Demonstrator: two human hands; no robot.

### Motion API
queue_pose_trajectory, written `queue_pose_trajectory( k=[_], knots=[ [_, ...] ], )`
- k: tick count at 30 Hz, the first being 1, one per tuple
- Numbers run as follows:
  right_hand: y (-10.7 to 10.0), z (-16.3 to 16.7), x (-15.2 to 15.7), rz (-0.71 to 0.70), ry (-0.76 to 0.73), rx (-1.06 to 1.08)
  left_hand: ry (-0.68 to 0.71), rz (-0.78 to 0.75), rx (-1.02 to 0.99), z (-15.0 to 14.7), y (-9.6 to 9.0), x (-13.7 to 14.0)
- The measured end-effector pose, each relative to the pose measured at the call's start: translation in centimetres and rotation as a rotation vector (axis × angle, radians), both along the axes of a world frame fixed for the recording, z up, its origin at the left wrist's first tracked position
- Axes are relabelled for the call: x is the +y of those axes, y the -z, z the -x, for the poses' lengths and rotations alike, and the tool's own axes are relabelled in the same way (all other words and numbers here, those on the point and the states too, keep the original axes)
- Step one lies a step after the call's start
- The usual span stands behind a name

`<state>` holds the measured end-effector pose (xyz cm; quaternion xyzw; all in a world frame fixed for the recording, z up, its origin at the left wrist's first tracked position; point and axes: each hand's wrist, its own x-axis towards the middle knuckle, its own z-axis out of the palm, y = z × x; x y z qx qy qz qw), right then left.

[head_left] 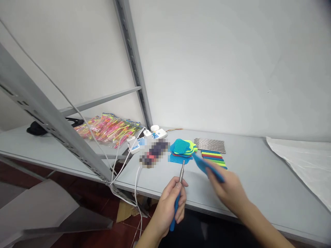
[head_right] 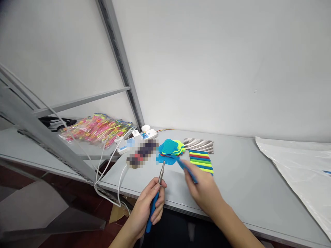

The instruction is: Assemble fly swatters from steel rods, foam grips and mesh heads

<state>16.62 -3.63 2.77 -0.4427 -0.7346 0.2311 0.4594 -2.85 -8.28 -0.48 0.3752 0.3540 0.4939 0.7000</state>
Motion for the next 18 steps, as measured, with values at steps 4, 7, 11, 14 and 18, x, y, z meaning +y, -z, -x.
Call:
queue_pose_trajectory(
  k=[4,7,11,14,18],
  knots=[
    [-2.4,-2.6,0.9,0.064,0.433,0.638,0.251,0.012,0.030,-2.5,-0.2,3.1],
    [-2.2,-4.2,2.3,0.049,0.494,0.950,0.417,0.001,0.076,-5.4,-0.1,5.3],
    [-0.4,-6.5,3.3,0.033,0.574,1.183,0.512,-0.048,0.248,-8.2,0.3,6.3],
    [1.1,-7.9,3.4,0.036,0.641,1.314,0.554,-0.100,0.398,-8.6,0.3,6.3],
    [2.1,-8.4,3.3,0.078,0.644,1.336,0.603,-0.103,0.470,-8.6,-0.2,6.7]
  ],
)
